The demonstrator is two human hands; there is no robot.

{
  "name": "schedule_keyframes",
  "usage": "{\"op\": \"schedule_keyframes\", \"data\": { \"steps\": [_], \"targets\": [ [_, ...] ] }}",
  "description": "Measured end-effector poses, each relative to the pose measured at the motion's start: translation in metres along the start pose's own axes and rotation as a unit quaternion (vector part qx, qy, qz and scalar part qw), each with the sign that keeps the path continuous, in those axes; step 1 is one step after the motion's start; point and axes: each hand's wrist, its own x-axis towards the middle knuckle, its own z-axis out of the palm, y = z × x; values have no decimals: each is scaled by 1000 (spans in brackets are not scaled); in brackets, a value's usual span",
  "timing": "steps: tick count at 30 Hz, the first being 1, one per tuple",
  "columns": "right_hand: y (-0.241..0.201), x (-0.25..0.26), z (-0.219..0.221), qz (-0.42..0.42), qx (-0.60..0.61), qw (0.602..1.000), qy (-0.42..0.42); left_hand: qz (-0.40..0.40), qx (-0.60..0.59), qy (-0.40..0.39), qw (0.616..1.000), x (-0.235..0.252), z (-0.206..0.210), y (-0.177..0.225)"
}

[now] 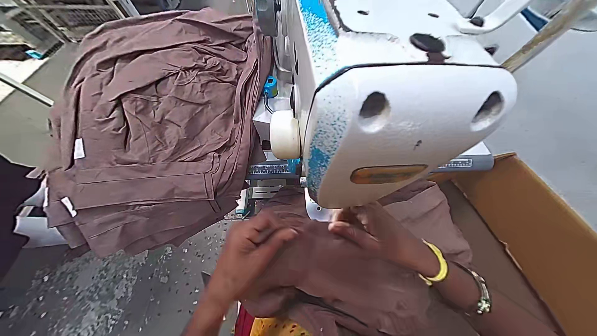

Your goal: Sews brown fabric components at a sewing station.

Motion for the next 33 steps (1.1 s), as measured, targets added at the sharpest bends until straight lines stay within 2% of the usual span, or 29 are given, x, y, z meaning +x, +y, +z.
{"op": "schedule_keyframes", "data": {
  "steps": [3,6,9,14,16,19,21,23,25,28,33],
  "targets": [
    [13,-10,-10,115,14,993,26,-88,23,53,994,6,-40,-27],
    [29,-7,-17,175,-4,982,65,-129,71,65,987,11,-45,-50],
    [39,-8,-22,167,-4,982,93,-106,109,78,985,18,-38,-48],
    [40,-12,-22,139,-72,981,112,-93,190,77,974,27,-35,-47],
    [39,-15,-22,147,-99,978,111,-81,276,75,955,25,-32,-51],
    [44,-12,-44,198,-184,954,130,0,388,67,919,24,-12,-50],
    [56,-9,-59,204,-260,929,169,42,370,35,927,25,3,-48],
    [73,-3,-61,167,-331,907,201,40,290,14,956,26,19,-42],
    [82,4,-56,151,-374,894,193,-23,197,-10,980,29,32,-35],
    [91,10,-48,163,-406,884,163,-114,149,-18,982,35,44,-29],
    [103,0,-47,93,-387,887,234,-163,121,17,979,36,53,-25]
  ]
}}
